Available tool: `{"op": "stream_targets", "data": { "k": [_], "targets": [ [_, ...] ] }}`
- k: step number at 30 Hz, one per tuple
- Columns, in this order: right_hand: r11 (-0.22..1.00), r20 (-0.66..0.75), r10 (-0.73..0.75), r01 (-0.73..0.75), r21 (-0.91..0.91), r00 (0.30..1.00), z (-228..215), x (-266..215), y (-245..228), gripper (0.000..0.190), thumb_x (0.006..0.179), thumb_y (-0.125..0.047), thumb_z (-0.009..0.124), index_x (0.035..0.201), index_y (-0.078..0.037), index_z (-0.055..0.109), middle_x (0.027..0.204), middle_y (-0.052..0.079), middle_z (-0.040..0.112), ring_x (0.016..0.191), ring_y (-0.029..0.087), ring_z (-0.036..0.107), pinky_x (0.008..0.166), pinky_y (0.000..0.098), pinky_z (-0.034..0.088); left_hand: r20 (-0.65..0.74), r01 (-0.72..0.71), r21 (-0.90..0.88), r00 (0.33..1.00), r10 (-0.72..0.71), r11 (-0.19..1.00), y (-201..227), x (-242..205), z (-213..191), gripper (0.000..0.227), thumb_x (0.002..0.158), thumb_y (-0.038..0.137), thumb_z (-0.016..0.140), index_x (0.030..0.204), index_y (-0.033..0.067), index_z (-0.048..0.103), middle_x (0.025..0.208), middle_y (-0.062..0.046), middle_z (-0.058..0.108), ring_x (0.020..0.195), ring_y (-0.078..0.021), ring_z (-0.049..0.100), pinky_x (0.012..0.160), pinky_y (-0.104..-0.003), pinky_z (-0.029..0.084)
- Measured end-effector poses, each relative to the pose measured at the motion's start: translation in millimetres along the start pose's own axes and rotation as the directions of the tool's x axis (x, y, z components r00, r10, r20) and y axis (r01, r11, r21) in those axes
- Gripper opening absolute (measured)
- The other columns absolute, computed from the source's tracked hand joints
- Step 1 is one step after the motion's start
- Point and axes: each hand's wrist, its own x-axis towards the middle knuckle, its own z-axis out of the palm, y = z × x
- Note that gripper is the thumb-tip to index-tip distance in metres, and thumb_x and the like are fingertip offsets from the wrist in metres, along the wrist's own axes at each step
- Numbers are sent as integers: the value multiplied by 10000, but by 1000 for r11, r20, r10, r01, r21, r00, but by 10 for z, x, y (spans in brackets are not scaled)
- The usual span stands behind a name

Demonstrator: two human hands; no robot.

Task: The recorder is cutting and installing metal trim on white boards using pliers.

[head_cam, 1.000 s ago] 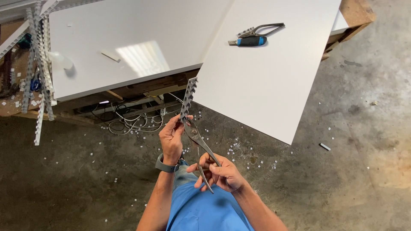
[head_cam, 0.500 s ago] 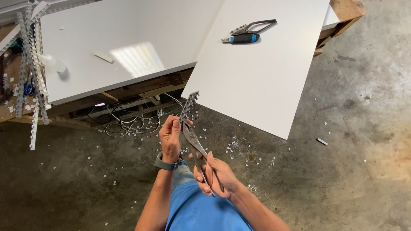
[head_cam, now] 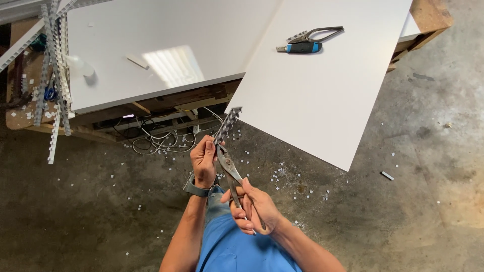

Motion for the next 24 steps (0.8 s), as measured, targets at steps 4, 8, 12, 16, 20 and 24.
{"op": "stream_targets", "data": {
  "k": [4,8,12,16,20,24],
  "targets": [
    [999,8,32,-32,16,999,-121,0,-38,757,1089,-558,181,1223,101,526,641,53,480,401,146,515,323,286,452,14,18,21,1000,-18,1000,-13,-34,-25,361,1102,255,506,951,1,714,656,62,464,574,-31,356,531,-213,276],
    [1000,28,10,-11,29,1000,-208,1,-34,734,1101,-527,179,1227,112,519,643,62,483,409,155,524,324,291,456,21,39,59,999,-40,998,-2,-37,4,370,1107,266,497,963,7,717,668,63,486,593,-32,392,541,-211,299],
    [999,29,25,-26,42,999,-242,-12,-38,729,1106,-515,180,1218,116,529,641,64,486,400,146,526,314,288,458,40,60,76,997,-64,995,-44,-39,-18,373,1104,276,507,949,7,713,663,61,483,580,-34,374,530,-210,294],
    [999,42,21,-22,29,999,-310,-19,-80,748,1110,-511,176,1237,136,530,637,73,482,406,147,529,323,284,462,71,52,71,996,-57,996,-89,-15,-46,378,1098,287,505,945,12,715,645,64,483,565,-32,369,522,-211,285],
    [997,91,64,-67,23,994,-343,-59,-131,773,1113,-497,164,1273,167,525,642,76,477,409,151,527,328,281,462,61,68,31,996,-69,997,-249,11,-172,395,1080,311,493,898,34,708,649,35,549,511,-36,408,468,-196,314],
    [994,96,64,-55,-90,993,-481,-117,-117,759,1122,-499,291,1293,200,532,673,85,519,430,155,543,341,270,462,97,140,-17,986,-137,990,-120,31,-229,419,1075,318,454,841,57,684,701,-1,659,486,-51,501,432,-193,397]
  ]
}}
